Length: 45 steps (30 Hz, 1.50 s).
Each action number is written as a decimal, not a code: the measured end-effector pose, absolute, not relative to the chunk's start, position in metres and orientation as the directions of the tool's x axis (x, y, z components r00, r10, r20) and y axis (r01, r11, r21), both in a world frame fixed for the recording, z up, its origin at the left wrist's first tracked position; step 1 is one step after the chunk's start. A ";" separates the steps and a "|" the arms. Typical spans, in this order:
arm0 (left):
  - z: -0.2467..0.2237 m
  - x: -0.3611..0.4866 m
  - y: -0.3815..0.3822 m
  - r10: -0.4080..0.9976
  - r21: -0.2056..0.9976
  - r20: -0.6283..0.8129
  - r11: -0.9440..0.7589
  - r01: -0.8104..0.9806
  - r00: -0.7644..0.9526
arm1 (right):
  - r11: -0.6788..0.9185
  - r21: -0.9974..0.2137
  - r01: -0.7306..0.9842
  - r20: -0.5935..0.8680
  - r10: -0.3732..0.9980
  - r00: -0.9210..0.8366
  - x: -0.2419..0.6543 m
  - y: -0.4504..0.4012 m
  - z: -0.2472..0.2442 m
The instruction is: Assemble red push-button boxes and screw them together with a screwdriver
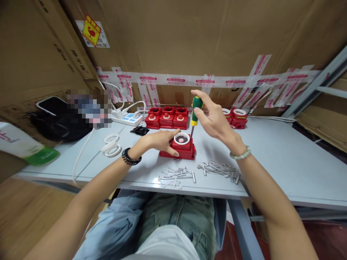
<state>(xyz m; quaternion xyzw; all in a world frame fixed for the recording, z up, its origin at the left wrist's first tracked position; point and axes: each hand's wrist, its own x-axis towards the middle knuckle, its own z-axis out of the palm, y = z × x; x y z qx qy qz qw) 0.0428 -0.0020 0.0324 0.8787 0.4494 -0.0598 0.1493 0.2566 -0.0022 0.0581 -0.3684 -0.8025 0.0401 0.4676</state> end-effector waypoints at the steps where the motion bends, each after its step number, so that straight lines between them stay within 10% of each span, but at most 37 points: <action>1: 0.032 0.043 -0.002 0.775 0.204 -0.242 -0.547 0.812 0.583 | 0.723 -0.408 0.558 0.708 0.636 -0.307 0.259 -0.003 0.061; 14: 0.033 0.043 -0.002 0.762 0.210 -0.221 -0.573 0.792 0.609 | 0.584 -0.303 0.753 0.836 0.543 -0.085 0.240 -0.003 0.057; 21: 0.033 0.042 -0.002 0.765 0.211 -0.231 -0.563 0.799 0.601 | 0.728 -0.480 0.490 0.745 0.633 -0.210 0.243 -0.002 0.058; 28: 0.034 0.043 -0.003 0.766 0.197 -0.232 -0.566 0.800 0.599 | 0.598 -0.314 0.737 0.842 0.535 -0.075 0.236 0.000 0.055; 34: 0.034 0.043 -0.003 0.772 0.201 -0.243 -0.552 0.809 0.587 | 0.736 -0.474 0.483 0.739 0.631 -0.237 0.247 0.000 0.061; 40: 0.034 0.043 -0.002 0.757 0.200 -0.231 -0.578 0.791 0.612 | 0.579 -0.288 0.763 0.838 0.538 -0.092 0.241 0.002 0.056; 45: 0.035 0.043 -0.003 0.771 0.205 -0.243 -0.552 0.808 0.589 | 0.716 -0.436 0.544 0.718 0.642 -0.270 0.250 -0.001 0.061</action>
